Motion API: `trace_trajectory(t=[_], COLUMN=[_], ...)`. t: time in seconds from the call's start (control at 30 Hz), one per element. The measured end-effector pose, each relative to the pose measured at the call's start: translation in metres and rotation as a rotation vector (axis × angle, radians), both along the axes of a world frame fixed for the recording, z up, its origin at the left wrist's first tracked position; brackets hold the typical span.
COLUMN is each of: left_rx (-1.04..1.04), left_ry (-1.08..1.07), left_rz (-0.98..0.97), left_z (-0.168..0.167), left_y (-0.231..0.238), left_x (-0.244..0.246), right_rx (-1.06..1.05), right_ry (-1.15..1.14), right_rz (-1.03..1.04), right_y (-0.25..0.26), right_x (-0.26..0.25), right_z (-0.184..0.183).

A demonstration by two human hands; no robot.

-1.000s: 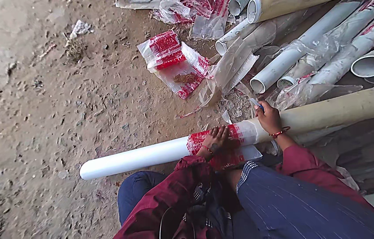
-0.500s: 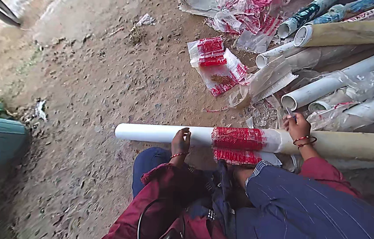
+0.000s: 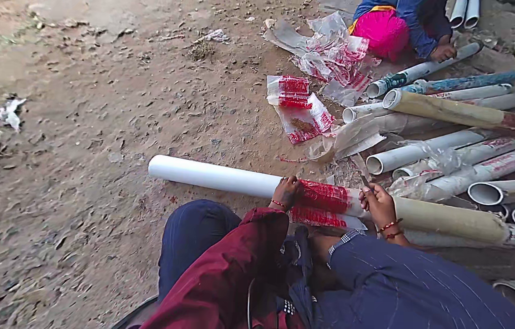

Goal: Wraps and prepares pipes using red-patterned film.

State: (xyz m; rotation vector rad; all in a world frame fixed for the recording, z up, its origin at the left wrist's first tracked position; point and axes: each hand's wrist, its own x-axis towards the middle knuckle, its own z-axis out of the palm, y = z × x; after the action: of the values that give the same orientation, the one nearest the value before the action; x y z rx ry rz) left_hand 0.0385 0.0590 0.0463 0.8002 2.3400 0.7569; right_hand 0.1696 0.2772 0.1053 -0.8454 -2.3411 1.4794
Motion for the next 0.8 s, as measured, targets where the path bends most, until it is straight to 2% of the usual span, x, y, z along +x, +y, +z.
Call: trace_trajectory(t=[0.07, 0.13, 0.33, 0.47, 0.63, 0.73, 0.8], left_rx=[-0.002, 0.015, 0.11, 0.096, 0.088, 0.082, -0.016], left_ry=[-0.044, -0.038, 0.068, 0.037, 0.122, 0.286, 0.35], left_rz=[0.017, 0.021, -0.21, -0.174, -0.179, -0.318, -0.43], left_z=[0.0, -0.003, -0.02, -0.013, -0.013, -0.019, -0.021], left_y=[0.004, 0.006, -0.013, -0.009, -0.004, -0.003, 0.001], left_x=[-0.001, -0.002, -0.021, -0.021, -0.017, -0.018, -0.019], right_rx=[-0.009, -0.04, -0.078, -0.072, -0.095, -0.107, -0.088], right_ry=[0.075, 0.105, 0.083, 0.081, 0.082, 0.06, -0.019], right_rz=[-0.154, -0.202, -0.16, -0.168, -0.166, -0.14, -0.034], right_y=[0.006, 0.006, 0.009, 0.014, 0.013, 0.008, 0.005], right_x=[0.029, 0.05, 0.06, 0.057, 0.056, 0.053, 0.049], right_z=[-0.002, -0.009, -0.021, -0.026, -0.027, -0.027, -0.026])
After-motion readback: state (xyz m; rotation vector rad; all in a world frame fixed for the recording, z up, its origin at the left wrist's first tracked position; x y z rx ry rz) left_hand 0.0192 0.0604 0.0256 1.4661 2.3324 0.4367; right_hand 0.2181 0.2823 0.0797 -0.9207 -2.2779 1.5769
